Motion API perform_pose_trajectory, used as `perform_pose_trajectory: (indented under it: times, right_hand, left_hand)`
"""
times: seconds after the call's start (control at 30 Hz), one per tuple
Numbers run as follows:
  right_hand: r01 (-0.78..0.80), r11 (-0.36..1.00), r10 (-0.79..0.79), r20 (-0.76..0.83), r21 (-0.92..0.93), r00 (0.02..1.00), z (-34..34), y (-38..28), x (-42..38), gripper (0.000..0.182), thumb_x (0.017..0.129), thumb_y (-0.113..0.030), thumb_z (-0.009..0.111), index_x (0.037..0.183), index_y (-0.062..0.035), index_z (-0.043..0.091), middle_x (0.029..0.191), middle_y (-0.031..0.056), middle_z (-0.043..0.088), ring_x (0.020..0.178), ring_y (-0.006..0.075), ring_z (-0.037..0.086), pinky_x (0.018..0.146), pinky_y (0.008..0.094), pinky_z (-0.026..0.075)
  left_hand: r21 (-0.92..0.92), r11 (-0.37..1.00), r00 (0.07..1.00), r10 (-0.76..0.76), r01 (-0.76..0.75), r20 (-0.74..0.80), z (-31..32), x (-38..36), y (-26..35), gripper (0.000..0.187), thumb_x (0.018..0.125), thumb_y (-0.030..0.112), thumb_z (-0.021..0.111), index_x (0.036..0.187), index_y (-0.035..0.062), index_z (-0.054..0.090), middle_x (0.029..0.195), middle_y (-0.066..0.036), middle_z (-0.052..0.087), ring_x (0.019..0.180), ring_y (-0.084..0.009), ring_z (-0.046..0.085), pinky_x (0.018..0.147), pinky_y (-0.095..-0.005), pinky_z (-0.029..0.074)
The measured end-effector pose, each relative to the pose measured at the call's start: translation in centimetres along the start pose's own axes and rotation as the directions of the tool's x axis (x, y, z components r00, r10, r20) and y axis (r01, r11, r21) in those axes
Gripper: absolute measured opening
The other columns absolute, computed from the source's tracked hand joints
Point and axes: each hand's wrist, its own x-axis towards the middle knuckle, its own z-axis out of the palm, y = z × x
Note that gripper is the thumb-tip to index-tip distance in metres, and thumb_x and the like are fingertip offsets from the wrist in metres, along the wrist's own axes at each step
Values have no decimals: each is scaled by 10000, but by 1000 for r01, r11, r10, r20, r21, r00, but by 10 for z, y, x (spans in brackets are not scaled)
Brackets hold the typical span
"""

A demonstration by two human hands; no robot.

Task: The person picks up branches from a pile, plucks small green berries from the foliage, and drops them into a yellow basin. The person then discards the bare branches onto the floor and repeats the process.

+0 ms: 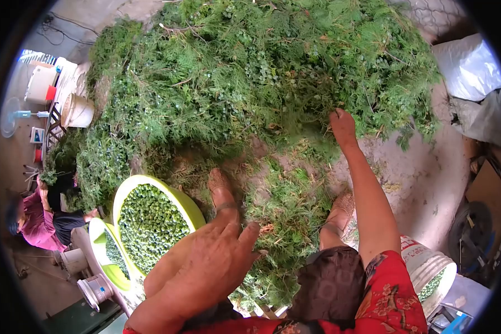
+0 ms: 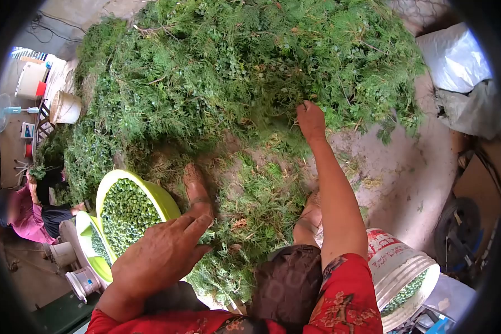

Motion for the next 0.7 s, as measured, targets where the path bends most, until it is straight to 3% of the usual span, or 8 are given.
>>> perform_pose_trajectory:
  times: [0.07,0.2,0.27,0.33,0.43,0.57,0.63,0.7]
  right_hand:
    - [3,999,-3,0,-40,1000,0,0,-6,325,857,-264,470,938,32,580,824,237,599,794,412,569,715,430,454]
    - [222,975,-223,-102,-25,969,3,0,-22,307,864,-250,476,952,25,580,802,238,598,785,410,574,706,430,460]
    - [307,950,-312,-153,-51,938,-15,-17,-35,294,866,-242,479,970,16,575,780,233,596,775,406,575,696,435,460]
    - [114,940,-78,122,-321,989,-33,-38,-67,270,871,-232,474,1004,-16,567,721,200,590,725,391,581,646,452,458]
    - [237,890,-239,45,-389,970,-16,11,-96,241,863,-231,483,1006,-55,563,677,158,587,668,357,591,600,460,461]
    - [243,861,-236,72,-446,969,-10,49,-121,222,846,-243,502,973,-75,573,711,143,614,664,335,608,588,457,475]
    - [151,850,-140,59,-505,988,-13,64,-131,207,827,-226,516,959,-77,573,736,141,629,689,327,622,608,453,488]
    - [155,816,-119,101,-557,988,-20,97,-136,208,827,-215,508,972,-80,570,751,150,634,704,333,624,624,453,490]
  left_hand:
    - [31,1000,1000,7,-7,-6,2,-2,0,421,818,177,585,1151,15,384,1196,-197,473,931,-379,561,765,-445,472]
    - [21,999,996,36,-34,-84,7,-9,-2,395,821,177,580,1126,12,391,1163,-206,486,919,-381,562,757,-452,470]
    - [45,999,1000,6,-6,-6,1,-9,0,370,826,180,573,1102,6,399,1124,-209,502,913,-375,563,754,-451,470]
    - [47,999,1000,7,-7,-9,0,-12,1,353,827,179,569,1087,6,403,1104,-207,511,910,-373,563,754,-449,469]
    - [41,999,999,22,-21,-32,-1,-13,2,323,830,175,563,1061,7,411,1068,-202,523,906,-369,564,753,-445,469]
    - [24,998,996,52,-51,-67,3,-18,-2,298,831,170,557,1041,9,419,1025,-194,530,897,-365,566,749,-443,471]
    - [48,998,997,49,-46,-66,1,-20,-2,297,833,174,557,1038,8,421,1022,-192,528,898,-360,565,750,-440,471]
    - [73,996,998,47,-43,-51,3,-23,-1,296,834,179,557,1035,8,423,1019,-189,526,900,-356,565,751,-436,472]
